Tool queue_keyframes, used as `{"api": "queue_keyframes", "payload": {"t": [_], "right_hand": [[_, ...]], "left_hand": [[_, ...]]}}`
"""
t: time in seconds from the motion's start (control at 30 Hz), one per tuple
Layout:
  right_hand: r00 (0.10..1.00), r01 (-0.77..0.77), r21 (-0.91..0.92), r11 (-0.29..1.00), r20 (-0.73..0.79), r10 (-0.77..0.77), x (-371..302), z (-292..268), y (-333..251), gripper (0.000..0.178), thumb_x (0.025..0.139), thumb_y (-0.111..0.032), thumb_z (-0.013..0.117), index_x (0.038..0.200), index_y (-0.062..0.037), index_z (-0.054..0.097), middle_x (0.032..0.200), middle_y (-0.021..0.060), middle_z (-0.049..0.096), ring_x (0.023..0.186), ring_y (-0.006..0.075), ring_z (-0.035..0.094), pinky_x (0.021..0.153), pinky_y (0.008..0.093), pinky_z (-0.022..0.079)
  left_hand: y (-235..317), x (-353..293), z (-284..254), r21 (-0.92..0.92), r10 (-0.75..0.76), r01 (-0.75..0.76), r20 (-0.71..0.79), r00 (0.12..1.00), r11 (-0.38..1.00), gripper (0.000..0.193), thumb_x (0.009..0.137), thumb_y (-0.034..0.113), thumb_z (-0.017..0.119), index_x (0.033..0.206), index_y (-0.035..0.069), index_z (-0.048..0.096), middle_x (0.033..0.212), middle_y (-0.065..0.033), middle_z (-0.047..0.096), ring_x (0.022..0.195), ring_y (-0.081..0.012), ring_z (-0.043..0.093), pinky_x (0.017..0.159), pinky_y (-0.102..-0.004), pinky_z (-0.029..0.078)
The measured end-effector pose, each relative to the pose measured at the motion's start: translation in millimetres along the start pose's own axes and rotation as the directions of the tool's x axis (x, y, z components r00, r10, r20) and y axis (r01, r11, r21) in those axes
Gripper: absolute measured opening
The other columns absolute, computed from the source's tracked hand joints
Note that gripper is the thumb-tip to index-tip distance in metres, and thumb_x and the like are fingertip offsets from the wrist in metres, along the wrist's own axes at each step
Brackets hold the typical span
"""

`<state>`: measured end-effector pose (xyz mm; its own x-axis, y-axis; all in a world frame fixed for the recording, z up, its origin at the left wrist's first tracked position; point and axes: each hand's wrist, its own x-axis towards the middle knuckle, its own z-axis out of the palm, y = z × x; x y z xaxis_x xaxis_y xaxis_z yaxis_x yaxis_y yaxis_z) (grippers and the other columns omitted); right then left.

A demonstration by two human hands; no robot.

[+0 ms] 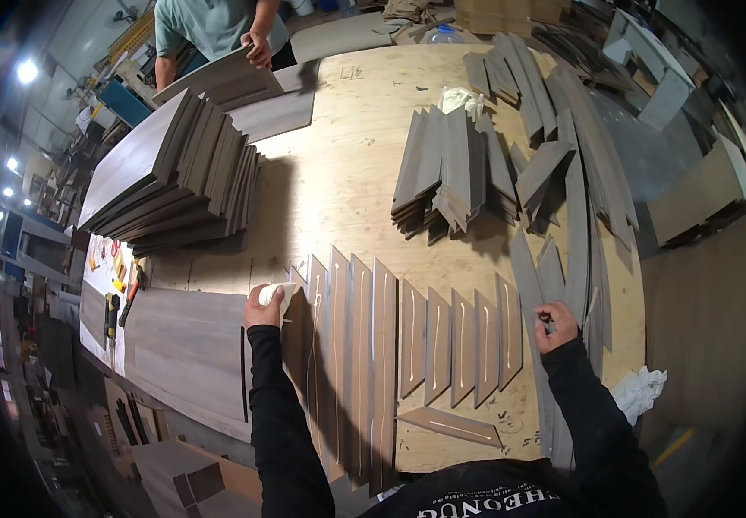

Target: The person applies a white substance to the edges of thin wooden strips using a cloth, then places the strips into grooves on a larger wooden panel. The person repeats this process for multiple strips, aligning them carefully into the panel's frame.

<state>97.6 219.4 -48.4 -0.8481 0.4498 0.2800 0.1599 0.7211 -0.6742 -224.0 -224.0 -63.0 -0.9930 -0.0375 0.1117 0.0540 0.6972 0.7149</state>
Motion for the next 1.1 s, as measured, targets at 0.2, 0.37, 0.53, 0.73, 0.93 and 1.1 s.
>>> {"api": "queue_keyframes", "payload": {"t": [0.2, 0.37, 0.53, 0.73, 0.93, 1.1], "right_hand": [[1.000, 0.001, 0.002, 1.000, -0.004, -0.001, 0.3, -0.6, -0.9, 0.021, 0.062, -0.001, 0.055, 0.083, -0.0023, 0.056, 0.074, 0.0128, 0.053, 0.066, 0.0263, 0.054, 0.061, 0.0323, 0.046], [1.000, 0.018, -0.002, 1.000, 0.001, -0.018, 0.6, 0.1, 1.2, 0.021, 0.062, -0.001, 0.055, 0.083, -0.0020, 0.056, 0.074, 0.0128, 0.053, 0.065, 0.0263, 0.054, 0.061, 0.0323, 0.046], [1.000, 0.024, -0.011, 1.000, 0.008, -0.024, 0.6, -0.6, 0.2, 0.021, 0.063, -0.002, 0.056, 0.084, -0.0021, 0.056, 0.074, 0.0126, 0.053, 0.065, 0.0260, 0.054, 0.061, 0.0320, 0.046], [1.000, 0.010, 0.004, 1.000, -0.006, -0.010, -0.3, 0.5, -1.8, 0.020, 0.064, -0.001, 0.055, 0.084, -0.0023, 0.056, 0.074, 0.0125, 0.053, 0.065, 0.0257, 0.054, 0.061, 0.0319, 0.046], [0.999, 0.037, 0.000, 0.999, 0.003, -0.037, -1.4, 2.0, 3.4, 0.020, 0.064, -0.001, 0.055, 0.084, -0.0019, 0.056, 0.075, 0.0122, 0.053, 0.064, 0.0254, 0.054, 0.061, 0.0312, 0.046], [0.999, 0.032, 0.004, 0.999, -0.011, -0.032, -2.9, 4.3, 7.1, 0.018, 0.065, -0.001, 0.055, 0.084, -0.0019, 0.056, 0.075, 0.0121, 0.053, 0.064, 0.0245, 0.054, 0.060, 0.0304, 0.045]], "left_hand": [[14.1, -5.3, -2.2, 0.146, -0.053, 0.057, -0.032, 0.998, 0.988, 0.039, 0.068, 0.040, 0.072, 0.085, 0.005, 0.064, 0.074, -0.0121, 0.065, 0.072, -0.0232, 0.063, 0.066, -0.0329, 0.048], [15.6, -8.3, -4.7, 0.144, -0.064, 0.069, -0.038, 0.997, 0.987, 0.040, 0.067, 0.043, 0.071, 0.083, 0.007, 0.065, 0.073, -0.0122, 0.065, 0.072, -0.0264, 0.064, 0.066, -0.0347, 0.048], [21.4, -16.1, -11.2, 0.160, -0.023, 0.033, -0.062, 0.998, 0.987, 0.040, 0.067, 0.043, 0.070, 0.082, 0.006, 0.065, 0.073, -0.0130, 0.065, 0.071, -0.0278, 0.063, 0.066, -0.0355, 0.048], [30.4, -37.2, -32.3, 0.247, -0.028, 0.035, -0.033, 0.999, 0.968, 0.040, 0.068, 0.043, 0.070, 0.080, 0.006, 0.064, 0.071, -0.0153, 0.064, 0.070, -0.0305, 0.063, 0.064, -0.0367, 0.047], [33.2, -83.5, -63.6, 0.317, -0.018, 0.030, -0.041, 0.999, 0.948, 0.041, 0.067, 0.044, 0.070, 0.078, 0.005, 0.063, 0.069, -0.0157, 0.063, 0.069, -0.0324, 0.062, 0.062, -0.0378, 0.047], [26.4, -137.8, -91.1, 0.330, -0.088, 0.097, -0.041, 0.995, 0.939, 0.044, 0.068, 0.048, 0.069, 0.076, 0.005, 0.062, 0.067, -0.0155, 0.062, 0.066, -0.0329, 0.061, 0.059, -0.0376, 0.047]]}}
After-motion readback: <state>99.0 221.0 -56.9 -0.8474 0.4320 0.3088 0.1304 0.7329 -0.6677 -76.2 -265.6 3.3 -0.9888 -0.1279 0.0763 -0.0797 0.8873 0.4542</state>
